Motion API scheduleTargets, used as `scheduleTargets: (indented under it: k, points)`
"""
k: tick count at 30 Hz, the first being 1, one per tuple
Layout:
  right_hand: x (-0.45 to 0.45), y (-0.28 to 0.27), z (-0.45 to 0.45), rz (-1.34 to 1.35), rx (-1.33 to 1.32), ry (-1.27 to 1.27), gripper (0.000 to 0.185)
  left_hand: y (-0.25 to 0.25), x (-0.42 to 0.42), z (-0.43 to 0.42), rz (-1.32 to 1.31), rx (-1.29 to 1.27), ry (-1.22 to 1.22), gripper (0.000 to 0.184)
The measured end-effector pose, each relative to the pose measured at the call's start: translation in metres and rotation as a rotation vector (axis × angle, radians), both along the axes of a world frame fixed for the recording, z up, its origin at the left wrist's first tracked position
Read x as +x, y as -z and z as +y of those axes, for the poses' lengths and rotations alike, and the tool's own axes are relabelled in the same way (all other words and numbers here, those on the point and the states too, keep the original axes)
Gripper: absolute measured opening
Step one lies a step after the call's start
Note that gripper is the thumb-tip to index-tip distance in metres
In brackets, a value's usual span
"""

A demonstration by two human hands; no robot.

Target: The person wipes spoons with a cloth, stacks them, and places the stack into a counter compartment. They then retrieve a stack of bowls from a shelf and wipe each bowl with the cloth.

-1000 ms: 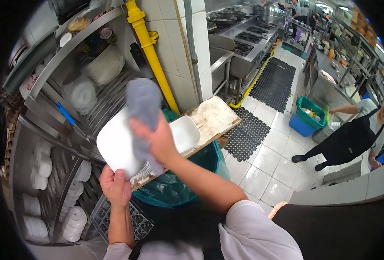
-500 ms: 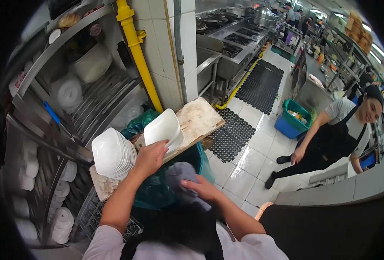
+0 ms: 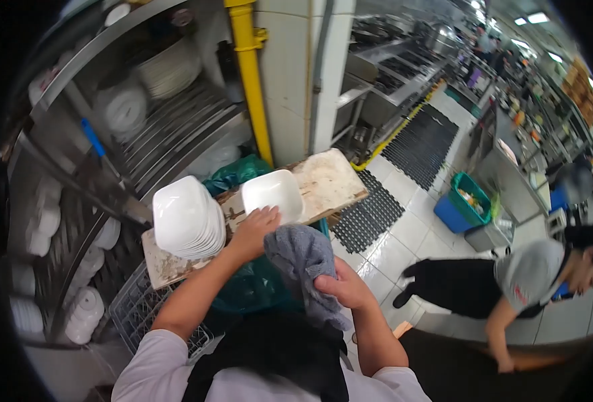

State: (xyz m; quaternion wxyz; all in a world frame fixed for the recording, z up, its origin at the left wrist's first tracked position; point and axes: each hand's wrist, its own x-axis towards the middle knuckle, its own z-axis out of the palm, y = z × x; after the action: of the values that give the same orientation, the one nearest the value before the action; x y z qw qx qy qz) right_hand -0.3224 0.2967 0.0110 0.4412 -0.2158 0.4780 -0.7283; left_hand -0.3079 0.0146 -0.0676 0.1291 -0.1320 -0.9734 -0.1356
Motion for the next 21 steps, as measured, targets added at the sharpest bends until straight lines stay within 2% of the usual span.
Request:
scheduleTargets:
  k: [2,3,4,5,6,8,9,11,12,13,14,15,19,21]
  points:
    - [-0.001,-0.022,-0.027,0.117,-0.031,-0.032,0.082,-0.031,0.020,0.010,0.372,0.106,-0.054,0.023]
    - [-0.001,-0.034,-0.041,0.226,-0.067,-0.029,0.082,-0.047,0.038,0.009,0.376,0.102,-0.076,0.023]
    - [-0.002,-0.045,-0.056,0.227,-0.069,-0.046,0.082,-0.064,0.058,0.007,0.326,0.165,-0.094,0.033]
    - [-0.005,-0.057,-0.071,0.453,-0.069,-0.026,0.084,-0.076,0.076,0.006,0.276,0.229,-0.108,0.045]
    - [-0.009,-0.069,-0.088,0.681,-0.070,0.000,0.085,-0.082,0.096,0.000,0.281,0.229,-0.118,0.045]
    - [-0.020,-0.095,-0.126,1.232,-0.041,0.040,0.088,-0.088,0.134,-0.015,0.572,0.140,-0.256,0.063]
    - [-0.018,-0.103,-0.145,1.291,0.036,0.043,0.086,-0.091,0.143,-0.021,0.579,0.141,-0.265,0.063]
    - [-0.016,-0.113,-0.190,1.360,0.100,0.035,0.085,-0.094,0.160,-0.033,0.586,0.217,-0.698,0.087]
    - [-0.018,-0.111,-0.216,1.502,0.094,0.018,0.083,-0.092,0.163,-0.040,0.597,0.215,-0.712,0.087]
    - [-0.020,-0.106,-0.237,1.644,0.087,0.001,0.081,-0.086,0.163,-0.049,0.499,0.375,-0.774,0.096]
    - [-0.022,-0.100,-0.256,1.654,0.075,-0.012,0.081,-0.080,0.162,-0.059,0.401,0.538,-0.831,0.105]
    - [-0.024,-0.092,-0.274,1.756,0.188,-0.132,0.079,-0.072,0.162,-0.069,0.261,0.669,-0.782,0.115]
    - [-0.008,-0.068,-0.304,2.059,0.490,-0.450,0.083,-0.067,0.156,-0.078,0.300,0.849,-0.703,0.114]
    - [-0.002,-0.067,-0.303,1.978,0.526,-0.539,0.084,-0.066,0.154,-0.080,0.299,0.881,-0.696,0.115]
